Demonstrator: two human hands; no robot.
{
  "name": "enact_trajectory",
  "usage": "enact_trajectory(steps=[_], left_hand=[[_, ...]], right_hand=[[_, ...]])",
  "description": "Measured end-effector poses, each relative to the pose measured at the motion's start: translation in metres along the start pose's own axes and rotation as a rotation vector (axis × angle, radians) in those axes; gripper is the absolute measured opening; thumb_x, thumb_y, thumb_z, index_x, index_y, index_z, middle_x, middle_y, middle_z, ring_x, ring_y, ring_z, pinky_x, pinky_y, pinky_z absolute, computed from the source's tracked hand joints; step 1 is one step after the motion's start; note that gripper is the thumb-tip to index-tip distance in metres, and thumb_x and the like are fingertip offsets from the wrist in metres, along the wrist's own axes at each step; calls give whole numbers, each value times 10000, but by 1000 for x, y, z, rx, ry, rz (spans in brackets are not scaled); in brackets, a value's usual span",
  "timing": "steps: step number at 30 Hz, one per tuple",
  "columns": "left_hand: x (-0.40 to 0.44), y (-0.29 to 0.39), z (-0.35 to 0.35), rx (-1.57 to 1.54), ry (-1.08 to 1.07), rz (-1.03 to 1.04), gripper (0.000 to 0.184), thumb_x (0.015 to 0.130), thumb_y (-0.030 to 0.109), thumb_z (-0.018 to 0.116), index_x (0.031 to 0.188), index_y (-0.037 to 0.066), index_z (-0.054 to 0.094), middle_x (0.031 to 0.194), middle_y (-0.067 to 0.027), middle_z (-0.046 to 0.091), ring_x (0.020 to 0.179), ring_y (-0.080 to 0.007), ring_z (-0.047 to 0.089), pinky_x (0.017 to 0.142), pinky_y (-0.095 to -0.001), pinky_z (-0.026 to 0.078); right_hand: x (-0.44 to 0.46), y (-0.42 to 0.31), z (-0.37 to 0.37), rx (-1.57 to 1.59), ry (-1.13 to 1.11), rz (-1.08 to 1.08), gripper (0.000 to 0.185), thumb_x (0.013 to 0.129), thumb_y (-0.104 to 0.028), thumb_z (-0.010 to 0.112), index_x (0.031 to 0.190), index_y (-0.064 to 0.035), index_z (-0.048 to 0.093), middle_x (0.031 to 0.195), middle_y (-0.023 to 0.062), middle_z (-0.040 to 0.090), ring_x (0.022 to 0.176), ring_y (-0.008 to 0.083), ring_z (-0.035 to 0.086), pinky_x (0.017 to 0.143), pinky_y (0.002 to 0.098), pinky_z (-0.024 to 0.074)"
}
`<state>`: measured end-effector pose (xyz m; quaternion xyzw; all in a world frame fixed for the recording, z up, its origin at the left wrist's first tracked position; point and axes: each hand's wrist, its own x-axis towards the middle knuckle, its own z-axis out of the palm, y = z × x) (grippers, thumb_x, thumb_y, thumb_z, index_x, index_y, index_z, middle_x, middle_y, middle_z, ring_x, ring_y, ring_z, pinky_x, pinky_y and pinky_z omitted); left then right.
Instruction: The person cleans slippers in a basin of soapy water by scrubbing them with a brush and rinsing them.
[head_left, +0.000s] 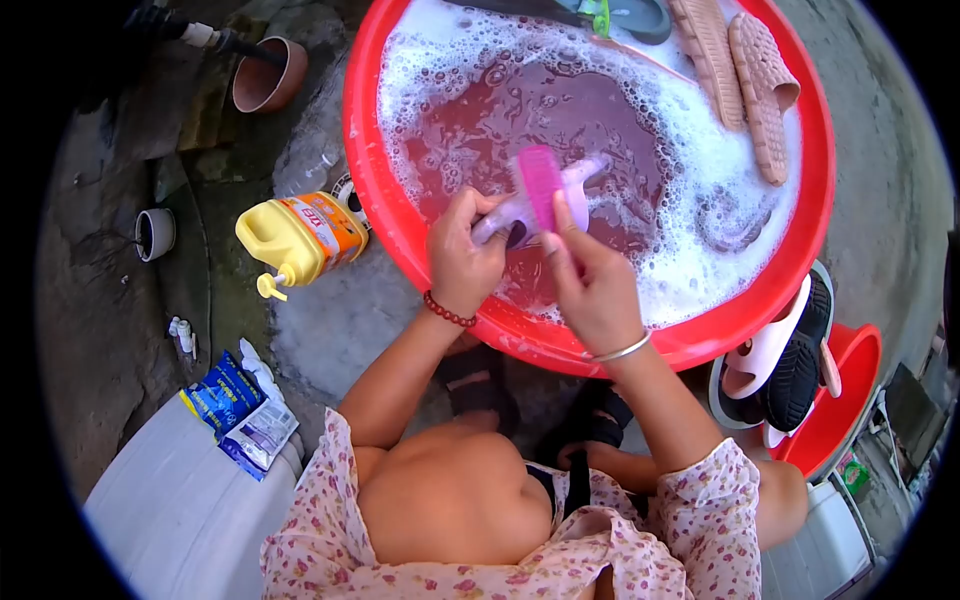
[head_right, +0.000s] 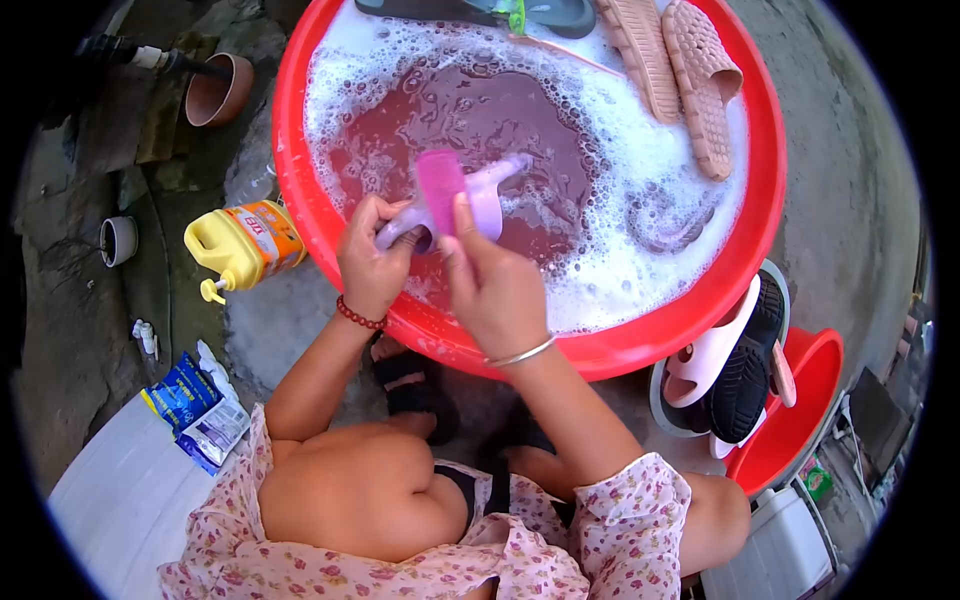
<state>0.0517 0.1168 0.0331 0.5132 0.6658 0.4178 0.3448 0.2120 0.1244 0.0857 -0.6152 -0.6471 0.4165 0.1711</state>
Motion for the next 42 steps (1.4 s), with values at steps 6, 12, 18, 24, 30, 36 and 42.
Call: enact_trajectory(steps=[6, 12, 18, 24, 30, 36, 42], left_hand=[[-3, 7, 0, -155, 14, 114, 138, 807, -56, 668, 868, 13, 565, 814, -113, 676, 714, -223, 670, 626, -333, 496], [1, -4, -3, -87, 24, 1, 195, 769, -108, 669, 859, 9, 541, 797, -106, 646, 668, -189, 623, 624, -307, 490], [-6, -9, 0, -208, -25, 114, 165, 808, -71, 682, 866, 29, 564, 906, -76, 709, 803, -160, 674, 720, -312, 538], [-5, 0, -2, -265, 14, 26, 137, 848, -2, 697, 887, 24, 568, 1012, -151, 731, 882, -185, 701, 719, -325, 541], [-2, 6, -4, -64, -63, 56, 167, 789, -56, 683, 879, 10, 560, 1011, -167, 729, 883, -259, 723, 728, -332, 546], [-9, 5, -4, -113, -72, 186, 160, 777, -63, 657, 865, 23, 554, 989, -161, 729, 854, -315, 712, 694, -343, 538], [-5, 1, -6, -206, 0, -10, 229, 760, -90, 677, 898, 21, 532, 1025, -163, 724, 866, -295, 715, 730, -331, 548]], right_hand=[[28, 22, -5, 115, 56, 124, 450, 976, -328, 563, 1354, -84, 567, 651, 201, 620, 564, 339, 647, 528, 415, 473], [-10, -25, 16, 0, -9, -111, 466, 957, -285, 591, 1397, -140, 540, 615, 193, 595, 550, 370, 616, 522, 471, 461], [14, 7, -5, 29, -1, 30, 436, 973, -264, 571, 1370, -86, 555, 629, 212, 594, 558, 385, 616, 534, 458, 470], [6, -19, -2, 68, -65, 23, 452, 986, -213, 601, 1411, -87, 513, 613, 27, 520, 585, 61, 458, 555, 263, 434], [-4, -20, -4, -5, -34, 54, 439, 993, -229, 585, 1413, -120, 517, 609, 124, 444, 571, 68, 406, 530, 271, 401], [29, 30, -7, 191, 94, 127, 452, 977, -284, 576, 1394, -115, 532, 633, 218, 593, 555, 370, 617, 527, 448, 457], [-11, -20, 10, 28, 10, -21, 452, 964, -287, 593, 1386, -132, 550, 639, 216, 600, 566, 380, 624, 531, 455, 465]])
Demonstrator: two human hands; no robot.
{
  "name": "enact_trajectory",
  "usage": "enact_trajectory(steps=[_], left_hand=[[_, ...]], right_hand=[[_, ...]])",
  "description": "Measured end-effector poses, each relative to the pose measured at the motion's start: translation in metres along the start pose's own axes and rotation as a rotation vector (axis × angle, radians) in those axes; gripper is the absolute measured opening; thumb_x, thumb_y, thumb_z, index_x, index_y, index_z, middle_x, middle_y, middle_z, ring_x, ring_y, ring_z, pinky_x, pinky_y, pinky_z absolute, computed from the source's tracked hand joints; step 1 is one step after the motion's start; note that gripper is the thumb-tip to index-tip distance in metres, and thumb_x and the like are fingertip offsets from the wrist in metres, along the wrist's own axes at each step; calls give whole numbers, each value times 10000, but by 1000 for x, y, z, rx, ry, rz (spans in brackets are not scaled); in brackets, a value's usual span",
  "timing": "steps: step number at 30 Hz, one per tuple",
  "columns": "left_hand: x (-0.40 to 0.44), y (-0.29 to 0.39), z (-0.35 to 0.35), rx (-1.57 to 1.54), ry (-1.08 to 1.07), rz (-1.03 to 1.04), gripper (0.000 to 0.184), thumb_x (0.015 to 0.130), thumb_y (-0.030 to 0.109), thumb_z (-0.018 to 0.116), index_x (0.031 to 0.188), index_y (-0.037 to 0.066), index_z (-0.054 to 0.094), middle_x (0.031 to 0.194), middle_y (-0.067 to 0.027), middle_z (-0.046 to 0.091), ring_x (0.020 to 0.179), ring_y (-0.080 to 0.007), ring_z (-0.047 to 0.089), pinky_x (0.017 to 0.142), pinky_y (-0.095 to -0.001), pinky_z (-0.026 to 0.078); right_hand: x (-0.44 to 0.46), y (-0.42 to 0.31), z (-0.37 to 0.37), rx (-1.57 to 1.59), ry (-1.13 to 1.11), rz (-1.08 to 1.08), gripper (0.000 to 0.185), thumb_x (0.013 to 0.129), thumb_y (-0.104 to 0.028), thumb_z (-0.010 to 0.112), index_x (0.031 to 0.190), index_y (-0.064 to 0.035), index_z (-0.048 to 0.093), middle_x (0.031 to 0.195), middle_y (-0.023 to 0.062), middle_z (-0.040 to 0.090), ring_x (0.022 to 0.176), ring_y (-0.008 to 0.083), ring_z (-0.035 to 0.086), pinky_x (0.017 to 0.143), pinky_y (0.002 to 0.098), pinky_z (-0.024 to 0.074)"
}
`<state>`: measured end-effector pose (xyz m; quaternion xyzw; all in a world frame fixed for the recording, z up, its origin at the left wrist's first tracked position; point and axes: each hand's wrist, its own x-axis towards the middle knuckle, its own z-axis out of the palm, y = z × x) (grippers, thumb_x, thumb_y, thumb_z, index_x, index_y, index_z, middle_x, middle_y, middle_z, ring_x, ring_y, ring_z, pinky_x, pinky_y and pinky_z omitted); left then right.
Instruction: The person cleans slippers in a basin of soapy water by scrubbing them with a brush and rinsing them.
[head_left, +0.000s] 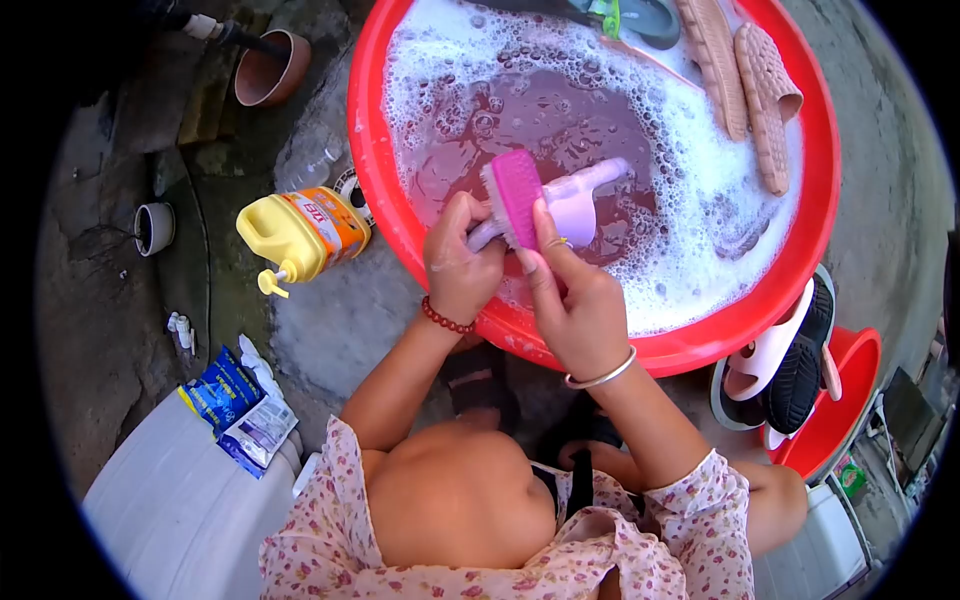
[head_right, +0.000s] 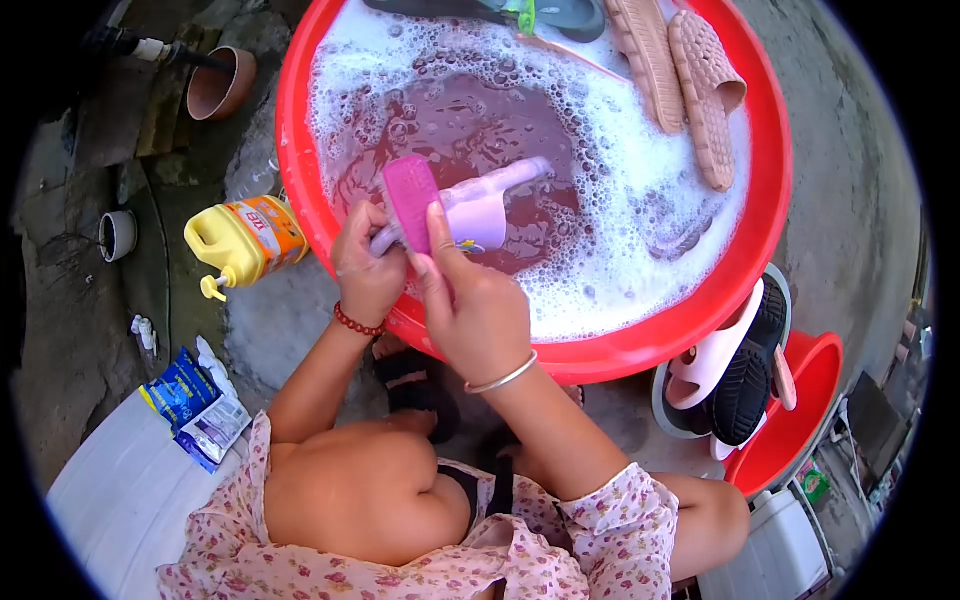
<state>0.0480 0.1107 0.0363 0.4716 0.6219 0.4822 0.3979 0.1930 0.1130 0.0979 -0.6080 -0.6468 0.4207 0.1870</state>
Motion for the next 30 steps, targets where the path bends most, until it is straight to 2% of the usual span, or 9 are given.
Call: enact_trajectory(steps=[5, 7, 8, 9, 13, 17, 22, 25, 30], left_hand=[[0, 0, -3, 107, -129, 106, 203, 766, -67, 695, 866, 20, 541, 1073, -181, 717, 932, -232, 721, 749, -304, 547], [1, -3, -4, 143, -58, 46, 209, 773, -51, 712, 877, 23, 546, 1056, -174, 719, 931, -202, 713, 751, -297, 543], [4, 2, -7, 216, -24, -4, 206, 776, -50, 712, 875, 22, 546, 1051, -170, 720, 928, -199, 712, 750, -297, 543], [4, 5, -11, 292, 8, -51, 204, 779, -48, 713, 873, 21, 546, 1047, -167, 721, 925, -196, 712, 750, -296, 543], [-6, -9, -19, -81, -42, -41, 205, 832, -26, 708, 894, 12, 516, 1037, -168, 726, 920, -172, 703, 737, -284, 542], [-12, -13, -21, 134, -167, 34, 173, 879, -23, 677, 981, 3, 540, 1000, -174, 730, 930, -185, 704, 788, -290, 546], [0, 16, -26, 420, -293, 30, 487, 781, -6, 675, 1250, 94, 588, 962, -126, 725, 856, -277, 708, 734, -349, 547], [3, 24, -24, 585, -425, 41, 442, 766, 57, 675, 1204, 114, 657, 909, -116, 696, 834, -306, 675, 709, -403, 532], [2, -7, -19, 550, -303, 36, 290, 785, 90, 642, 1069, 91, 699, 859, -159, 645, 834, -361, 648, 712, -464, 515]], right_hand=[[25, 63, -11, 43, 81, 158, 432, 990, -288, 553, 1382, -106, 543, 645, 214, 593, 537, 327, 619, 528, 405, 459], [9, 25, -5, 82, 12, 115, 432, 997, -207, 584, 1396, -56, 520, 673, 89, 589, 590, 73, 425, 552, 264, 429], [-1, 2, 0, 25, -46, 71, 449, 972, -282, 577, 1391, -123, 540, 643, 215, 593, 546, 381, 602, 526, 440, 454], [-9, -3, 12, 86, -49, -55, 451, 967, -281, 584, 1392, -138, 542, 638, 210, 597, 550, 394, 602, 529, 457, 453], [21, 42, 1, 37, -32, 229, 455, 966, -258, 576, 1398, -123, 529, 675, 214, 625, 619, 390, 636, 564, 451, 474], [15, 57, 7, 7, -30, 127, 454, 972, -254, 564, 1367, -35, 524, 796, 279, 636, 702, 399, 652, 608, 442, 494], [26, 64, 5, 551, -170, 480, 449, 985, -130, 543, 1413, -21, 466, 809, 61, 654, 576, 90, 580, 504, 256, 465], [32, 77, -7, 577, -256, 622, 430, 974, -166, 587, 1365, 5, 532, 778, 55, 664, 578, 72, 554, 497, 246, 439], [-1, 31, 32, 302, -35, 276, 418, 974, -238, 603, 1332, -25, 567, 745, 164, 658, 609, 167, 566, 578, 337, 464]])
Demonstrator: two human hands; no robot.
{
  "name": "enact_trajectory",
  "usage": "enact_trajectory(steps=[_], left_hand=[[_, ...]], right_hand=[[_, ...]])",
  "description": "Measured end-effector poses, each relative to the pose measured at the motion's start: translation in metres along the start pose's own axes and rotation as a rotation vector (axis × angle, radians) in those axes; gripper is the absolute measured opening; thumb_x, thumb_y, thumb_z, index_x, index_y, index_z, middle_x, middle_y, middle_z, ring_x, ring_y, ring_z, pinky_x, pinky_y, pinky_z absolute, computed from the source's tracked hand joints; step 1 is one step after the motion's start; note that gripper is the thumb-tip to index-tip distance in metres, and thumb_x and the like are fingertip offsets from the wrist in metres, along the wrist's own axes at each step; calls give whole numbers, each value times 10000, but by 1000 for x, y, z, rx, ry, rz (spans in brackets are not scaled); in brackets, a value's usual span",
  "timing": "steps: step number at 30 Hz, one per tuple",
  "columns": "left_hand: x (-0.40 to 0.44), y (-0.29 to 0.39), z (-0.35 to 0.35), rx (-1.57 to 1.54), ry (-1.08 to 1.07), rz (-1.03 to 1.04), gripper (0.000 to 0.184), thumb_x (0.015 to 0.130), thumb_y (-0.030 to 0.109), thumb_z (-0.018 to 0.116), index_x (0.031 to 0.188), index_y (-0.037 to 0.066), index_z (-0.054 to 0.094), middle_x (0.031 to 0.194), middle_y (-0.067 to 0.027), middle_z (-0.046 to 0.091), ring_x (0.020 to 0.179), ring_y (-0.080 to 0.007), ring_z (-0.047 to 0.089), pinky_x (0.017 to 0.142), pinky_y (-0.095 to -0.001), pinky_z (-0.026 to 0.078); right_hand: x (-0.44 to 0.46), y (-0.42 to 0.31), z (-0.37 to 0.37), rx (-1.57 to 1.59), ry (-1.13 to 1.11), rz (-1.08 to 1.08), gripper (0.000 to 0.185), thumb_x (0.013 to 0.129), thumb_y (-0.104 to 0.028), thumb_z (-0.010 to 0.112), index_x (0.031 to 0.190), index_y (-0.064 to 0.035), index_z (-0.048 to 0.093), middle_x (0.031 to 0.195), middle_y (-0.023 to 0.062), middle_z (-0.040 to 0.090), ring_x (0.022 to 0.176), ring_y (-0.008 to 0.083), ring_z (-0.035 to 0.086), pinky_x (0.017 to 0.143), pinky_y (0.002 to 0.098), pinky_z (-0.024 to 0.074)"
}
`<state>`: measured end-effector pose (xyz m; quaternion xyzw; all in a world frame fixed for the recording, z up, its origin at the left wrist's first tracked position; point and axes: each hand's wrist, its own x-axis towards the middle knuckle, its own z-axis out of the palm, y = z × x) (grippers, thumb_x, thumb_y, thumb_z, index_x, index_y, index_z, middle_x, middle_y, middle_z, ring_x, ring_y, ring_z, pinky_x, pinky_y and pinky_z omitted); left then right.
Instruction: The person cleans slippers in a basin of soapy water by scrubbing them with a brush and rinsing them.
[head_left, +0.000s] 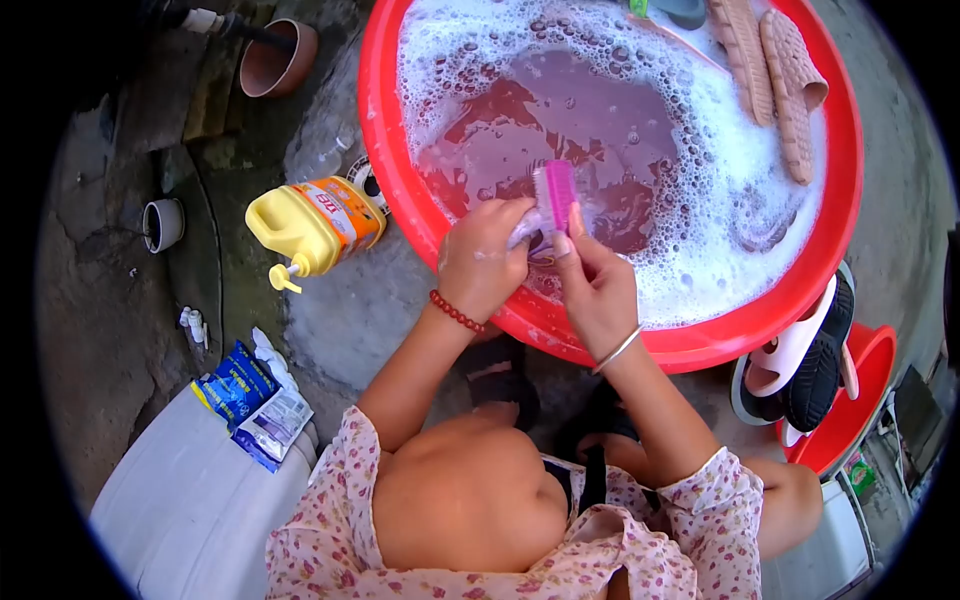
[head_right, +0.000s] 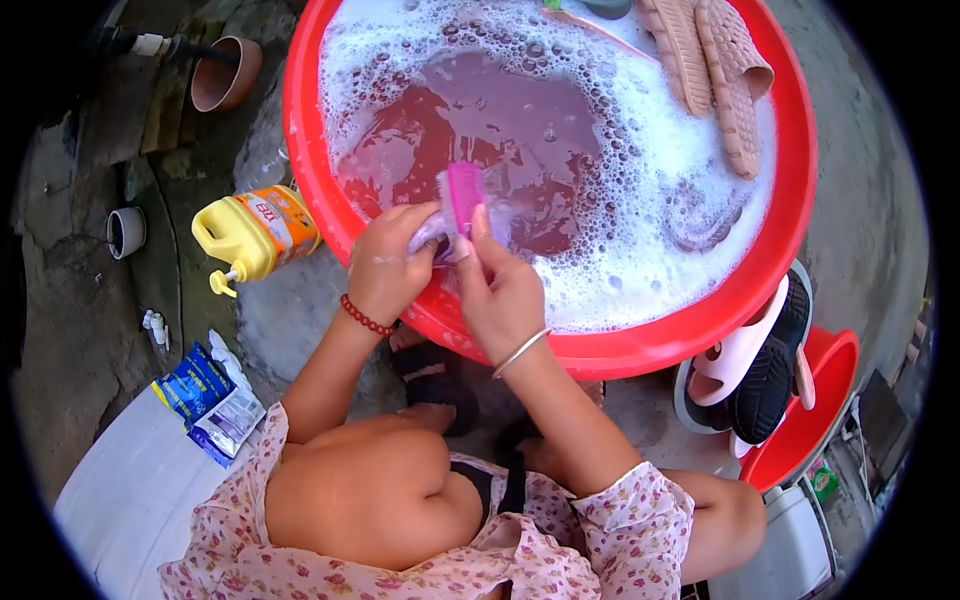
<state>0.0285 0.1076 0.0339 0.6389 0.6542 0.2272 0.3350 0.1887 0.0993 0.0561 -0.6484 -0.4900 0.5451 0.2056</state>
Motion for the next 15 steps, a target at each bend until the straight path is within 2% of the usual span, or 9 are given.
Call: enact_trajectory(steps=[1, 2, 3, 6, 8, 10, 13, 14, 15], left_hand=[[-2, -6, 1, -26, 38, -15, 278, 788, 91, 645, 1061, 77, 696, 867, -167, 648, 842, -366, 649, 720, -461, 517], [-6, 0, -5, -227, 85, -46, 303, 770, 42, 661, 1073, 37, 679, 935, -176, 676, 870, -372, 660, 747, -440, 531], [-10, -4, -4, -201, 143, 4, 324, 760, 20, 665, 1084, 35, 678, 961, -176, 682, 876, -369, 665, 754, -433, 535], [-17, -12, 0, -135, 303, 129, 417, 720, -71, 656, 1124, 28, 675, 1043, -168, 702, 881, -353, 682, 761, -402, 550], [-18, -10, 6, -93, 289, 199, 404, 724, -62, 654, 1117, 28, 677, 1038, -165, 704, 881, -345, 685, 760, -395, 552], [-18, -8, 8, -87, 282, 165, 366, 744, -40, 668, 1105, 19, 678, 1017, -159, 709, 875, -334, 692, 761, -378, 555], [-25, -22, 13, -593, 367, -97, 332, 771, -12, 686, 1102, 12, 681, 986, -152, 714, 857, -318, 700, 754, -366, 554], [-22, -21, 9, -332, 438, 113, 316, 791, -8, 686, 1107, 11, 684, 971, -149, 717, 835, -310, 705, 744, -361, 552], [-19, -16, 4, -278, 416, 120, 316, 789, -11, 685, 1105, 11, 685, 973, -151, 717, 836, -312, 704, 741, -362, 553]], right_hand=[[-13, -15, 7, -77, -19, -101, 438, 967, -244, 606, 1373, -87, 555, 759, 200, 643, 581, 258, 595, 562, 378, 462], [-20, -25, 11, -141, -36, -220, 453, 962, -248, 606, 1390, -113, 544, 734, 191, 628, 590, 306, 597, 560, 403, 465], [-24, -31, 13, -207, -49, -342, 469, 957, -251, 606, 1406, -138, 533, 710, 181, 612, 599, 354, 598, 559, 428, 468], [9, -16, -5, -284, -2, -216, 465, 978, -282, 563, 1412, -122, 519, 676, 185, 611, 592, 363, 621, 548, 479, 463], [26, -2, -18, -305, 10, -109, 468, 984, -289, 549, 1418, -118, 508, 696, 195, 629, 592, 373, 629, 545, 486, 476], [13, -21, -12, -365, -14, -221, 473, 982, -290, 549, 1422, -122, 505, 676, 191, 619, 586, 370, 628, 542, 483, 479], [-24, -53, 13, -398, -129, -402, 505, 965, -307, 571, 1440, -158, 490, 616, 163, 576, 562, 355, 619, 522, 485, 468], [-19, -51, 11, -434, -96, -382, 491, 967, -310, 567, 1430, -160, 502, 621, 162, 582, 562, 358, 617, 522, 483, 471], [-8, -48, 6, -470, -60, -363, 478, 969, -314, 563, 1420, -161, 515, 626, 162, 587, 561, 360, 616, 522, 481, 473]])
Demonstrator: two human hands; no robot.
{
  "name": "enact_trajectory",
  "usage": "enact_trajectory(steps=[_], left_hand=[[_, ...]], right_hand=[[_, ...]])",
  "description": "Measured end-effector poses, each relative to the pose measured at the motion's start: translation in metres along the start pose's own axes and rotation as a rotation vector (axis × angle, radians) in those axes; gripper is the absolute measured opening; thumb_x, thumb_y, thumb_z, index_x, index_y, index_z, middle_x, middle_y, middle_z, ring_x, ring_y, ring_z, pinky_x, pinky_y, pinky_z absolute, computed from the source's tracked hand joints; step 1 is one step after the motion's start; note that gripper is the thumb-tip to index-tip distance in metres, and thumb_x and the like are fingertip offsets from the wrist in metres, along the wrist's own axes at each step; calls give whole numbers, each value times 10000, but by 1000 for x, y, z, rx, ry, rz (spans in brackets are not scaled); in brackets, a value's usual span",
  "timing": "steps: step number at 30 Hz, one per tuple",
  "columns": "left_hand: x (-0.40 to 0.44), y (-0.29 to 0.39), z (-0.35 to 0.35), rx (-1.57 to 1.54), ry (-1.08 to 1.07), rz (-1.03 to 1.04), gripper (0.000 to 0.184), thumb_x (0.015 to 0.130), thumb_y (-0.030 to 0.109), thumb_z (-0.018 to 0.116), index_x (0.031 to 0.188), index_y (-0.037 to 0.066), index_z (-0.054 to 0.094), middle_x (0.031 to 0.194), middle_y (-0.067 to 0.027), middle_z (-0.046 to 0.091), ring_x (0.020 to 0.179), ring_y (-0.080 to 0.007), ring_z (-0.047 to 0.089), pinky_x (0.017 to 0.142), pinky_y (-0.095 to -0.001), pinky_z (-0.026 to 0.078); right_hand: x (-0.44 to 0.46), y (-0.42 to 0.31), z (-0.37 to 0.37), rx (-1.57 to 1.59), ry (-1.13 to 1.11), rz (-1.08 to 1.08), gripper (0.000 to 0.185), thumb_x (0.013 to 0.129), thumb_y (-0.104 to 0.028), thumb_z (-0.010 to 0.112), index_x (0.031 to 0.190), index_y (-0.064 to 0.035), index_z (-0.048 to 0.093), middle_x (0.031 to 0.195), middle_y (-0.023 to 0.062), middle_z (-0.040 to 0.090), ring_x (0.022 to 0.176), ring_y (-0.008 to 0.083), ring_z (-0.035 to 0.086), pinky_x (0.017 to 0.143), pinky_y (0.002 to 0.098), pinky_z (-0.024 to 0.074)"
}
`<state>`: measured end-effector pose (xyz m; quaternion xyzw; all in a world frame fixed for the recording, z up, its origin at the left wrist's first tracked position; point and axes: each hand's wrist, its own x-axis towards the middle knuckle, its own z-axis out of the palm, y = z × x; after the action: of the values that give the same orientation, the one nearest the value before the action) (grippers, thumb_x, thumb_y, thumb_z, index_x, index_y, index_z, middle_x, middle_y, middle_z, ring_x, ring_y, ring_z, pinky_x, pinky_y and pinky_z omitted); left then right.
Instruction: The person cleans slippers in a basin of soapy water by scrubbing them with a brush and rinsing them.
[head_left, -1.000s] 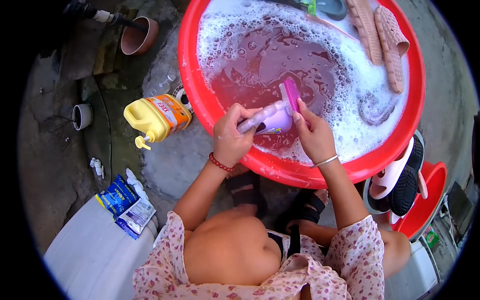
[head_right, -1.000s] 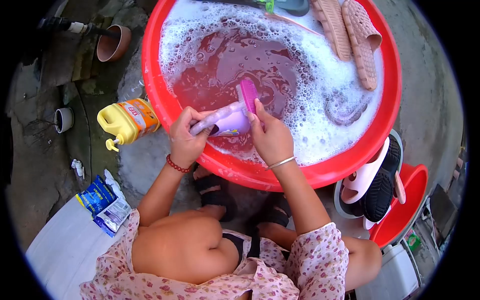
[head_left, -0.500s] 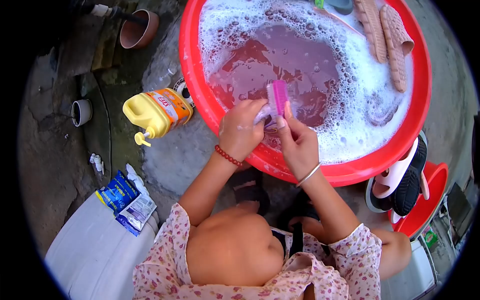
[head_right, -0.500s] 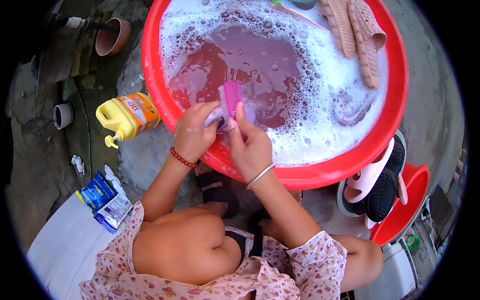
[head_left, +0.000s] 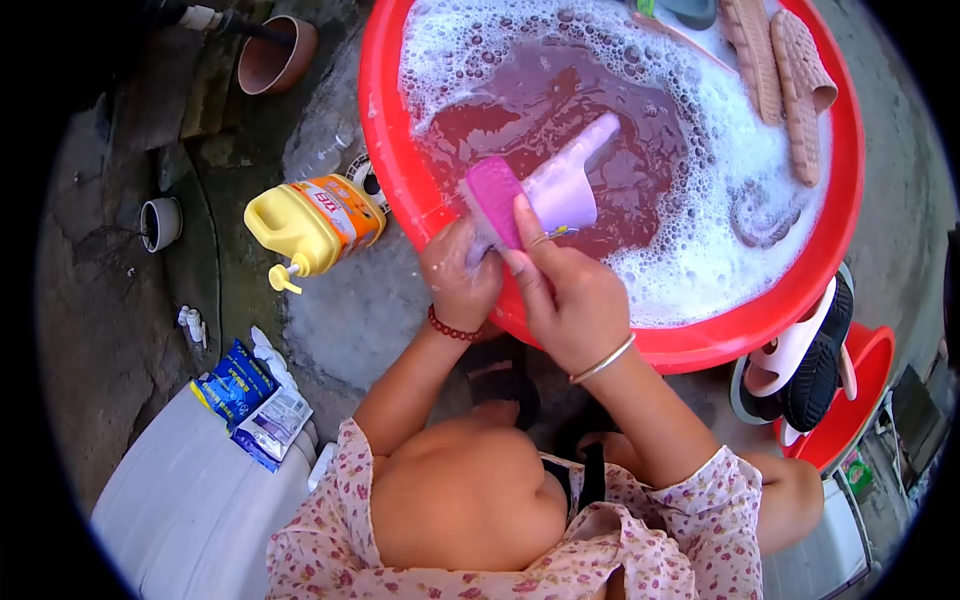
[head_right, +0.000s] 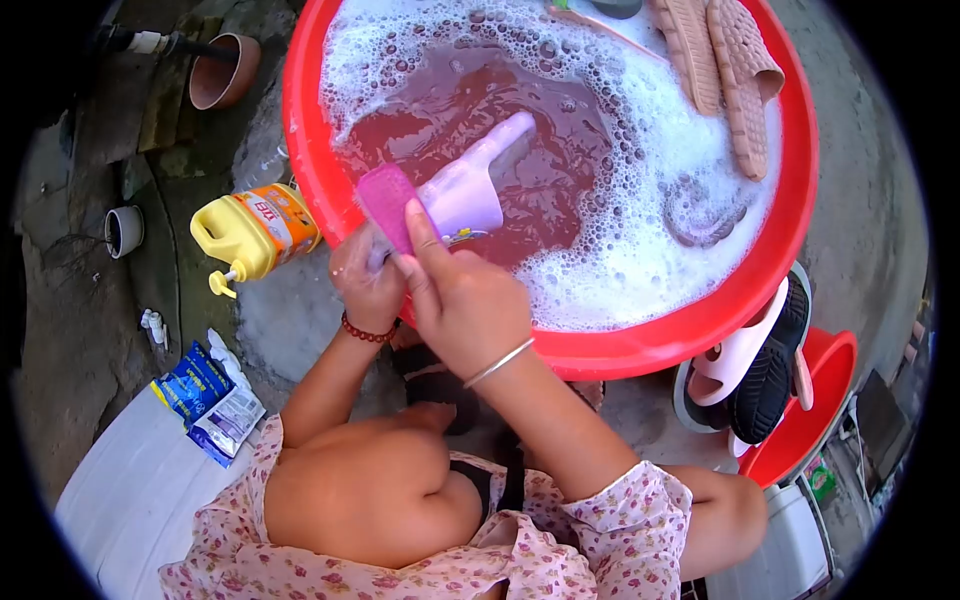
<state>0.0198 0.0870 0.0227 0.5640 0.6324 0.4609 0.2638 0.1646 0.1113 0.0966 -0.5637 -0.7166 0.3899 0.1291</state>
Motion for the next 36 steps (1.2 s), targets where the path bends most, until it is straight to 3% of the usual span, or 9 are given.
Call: enact_trajectory(steps=[4, 10, 15, 20, 22, 24, 28, 31, 36], left_hand=[[3, 4, 4, 113, -32, 122, 327, 777, -40, 674, 1100, 14, 686, 977, -158, 716, 833, -330, 699, 724, -369, 553], [-1, 3, -5, 111, -34, -7, 398, 719, -82, 646, 1108, -1, 676, 962, -172, 711, 820, -328, 694, 700, -383, 552], [0, 2, 2, 86, -75, 97, 366, 769, -18, 693, 1134, 9, 684, 988, -169, 716, 871, -297, 713, 752, -342, 551], [1, -3, -1, -91, 1, 12, 317, 802, 55, 742, 1114, 22, 699, 1012, -154, 721, 866, -284, 712, 743, -337, 553], [0, 3, -1, 9, -18, -11, 299, 814, 60, 737, 1109, 24, 702, 1010, -151, 722, 860, -282, 711, 739, -338, 554], [1, 7, -1, 30, -45, 45, 290, 809, 36, 720, 1098, 19, 700, 987, -152, 723, 825, -282, 710, 721, -342, 554], [1, 4, 1, 47, -13, -5, 300, 768, 13, 720, 1067, 16, 700, 919, -150, 719, 802, -303, 704, 705, -357, 552], [-1, -3, 0, 91, 75, 51, 317, 749, 9, 723, 1065, 25, 705, 909, -156, 714, 792, -309, 698, 692, -363, 550], [4, 1, 2, 69, -55, 109, 381, 706, -45, 693, 1080, 27, 703, 931, -171, 712, 769, -319, 691, 678, -369, 548]], right_hand=[[26, 41, -17, 46, 30, 304, 453, 1001, -257, 539, 1429, -115, 488, 620, 208, 559, 560, 354, 602, 528, 437, 445], [-1, -3, 2, -76, 55, -48, 523, 984, -308, 531, 1476, -163, 431, 622, 174, 591, 541, 358, 619, 497, 488, 470], [20, 41, -10, -55, 71, 184, 504, 984, -304, 533, 1455, -144, 452, 650, 194, 617, 547, 368, 618, 502, 494, 471], [-4, -9, 0, -110, 2, -69, 477, 986, -260, 561, 1449, -171, 484, 611, 161, 567, 508, 341, 576, 500, 437, 442], [21, 27, -10, -74, 51, 74, 476, 990, -311, 523, 1429, -131, 494, 636, 184, 617, 530, 370, 609, 500, 472, 478], [32, 46, -22, -61, 46, 266, 432, 1000, -291, 548, 1401, -131, 527, 623, 190, 597, 549, 337, 619, 503, 396, 448], [-2, -5, 3, -86, 26, -45, 508, 996, -263, 550, 1475, -138, 432, 619, 170, 582, 527, 336, 587, 514, 420, 445], [5, 8, 1, -93, 62, -62, 509, 978, -304, 547, 1458, -163, 457, 647, 166, 624, 548, 368, 617, 507, 492, 468], [24, 55, -13, -106, 42, 216, 504, 1004, -340, 494, 1459, -129, 446, 625, 174, 630, 564, 379, 630, 508, 496, 469]])
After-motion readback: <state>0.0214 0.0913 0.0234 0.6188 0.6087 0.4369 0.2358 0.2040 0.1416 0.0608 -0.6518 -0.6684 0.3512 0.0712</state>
